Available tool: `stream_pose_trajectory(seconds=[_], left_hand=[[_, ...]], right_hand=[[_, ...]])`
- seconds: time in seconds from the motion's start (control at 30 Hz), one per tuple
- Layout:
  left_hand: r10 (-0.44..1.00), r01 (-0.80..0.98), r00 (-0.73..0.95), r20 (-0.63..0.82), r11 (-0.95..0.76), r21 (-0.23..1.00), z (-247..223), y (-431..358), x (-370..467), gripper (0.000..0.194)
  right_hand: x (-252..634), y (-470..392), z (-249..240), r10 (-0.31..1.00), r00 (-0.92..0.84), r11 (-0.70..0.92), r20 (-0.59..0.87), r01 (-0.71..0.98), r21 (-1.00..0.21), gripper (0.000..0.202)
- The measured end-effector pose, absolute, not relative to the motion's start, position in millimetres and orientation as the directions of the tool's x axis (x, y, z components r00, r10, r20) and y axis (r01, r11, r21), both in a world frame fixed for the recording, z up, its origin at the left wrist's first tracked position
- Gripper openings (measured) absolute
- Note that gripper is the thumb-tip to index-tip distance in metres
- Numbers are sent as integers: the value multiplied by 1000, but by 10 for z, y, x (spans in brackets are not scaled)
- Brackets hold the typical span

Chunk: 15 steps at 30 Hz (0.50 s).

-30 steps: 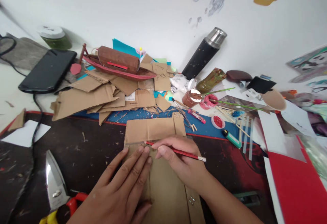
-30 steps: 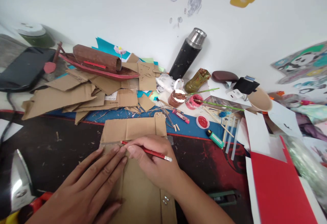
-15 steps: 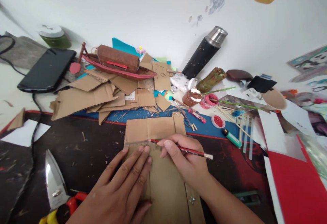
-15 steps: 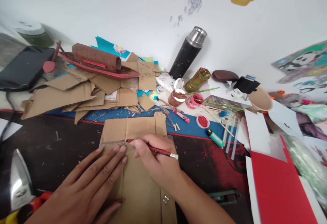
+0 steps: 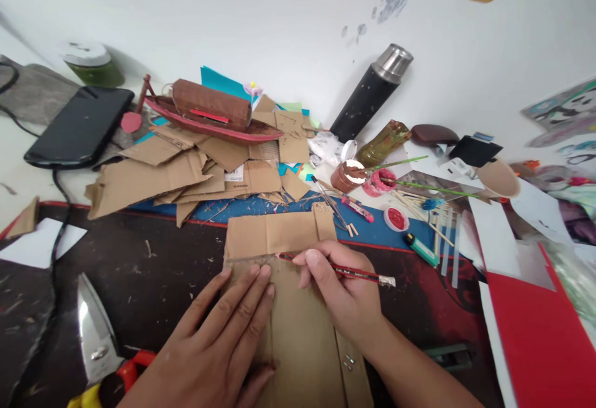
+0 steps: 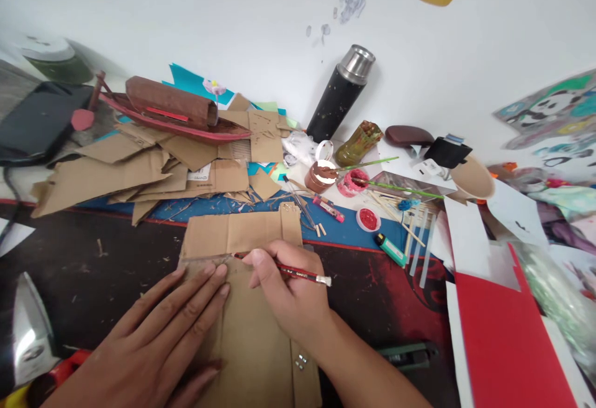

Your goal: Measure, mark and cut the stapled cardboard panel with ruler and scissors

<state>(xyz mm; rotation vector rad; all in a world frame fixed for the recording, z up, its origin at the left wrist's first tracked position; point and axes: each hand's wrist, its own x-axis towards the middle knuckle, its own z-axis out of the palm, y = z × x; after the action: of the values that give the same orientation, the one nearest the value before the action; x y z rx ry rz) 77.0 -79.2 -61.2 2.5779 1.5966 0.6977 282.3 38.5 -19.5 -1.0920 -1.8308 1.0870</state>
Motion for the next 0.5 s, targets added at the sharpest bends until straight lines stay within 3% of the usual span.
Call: stream_pose_trajectory(seconds=[0.5], left_hand=[[854, 837, 368, 368, -477, 268, -619, -803, 775, 71]], right_hand=[[2808, 385, -219, 917, -375, 259, 133, 310, -915, 33]])
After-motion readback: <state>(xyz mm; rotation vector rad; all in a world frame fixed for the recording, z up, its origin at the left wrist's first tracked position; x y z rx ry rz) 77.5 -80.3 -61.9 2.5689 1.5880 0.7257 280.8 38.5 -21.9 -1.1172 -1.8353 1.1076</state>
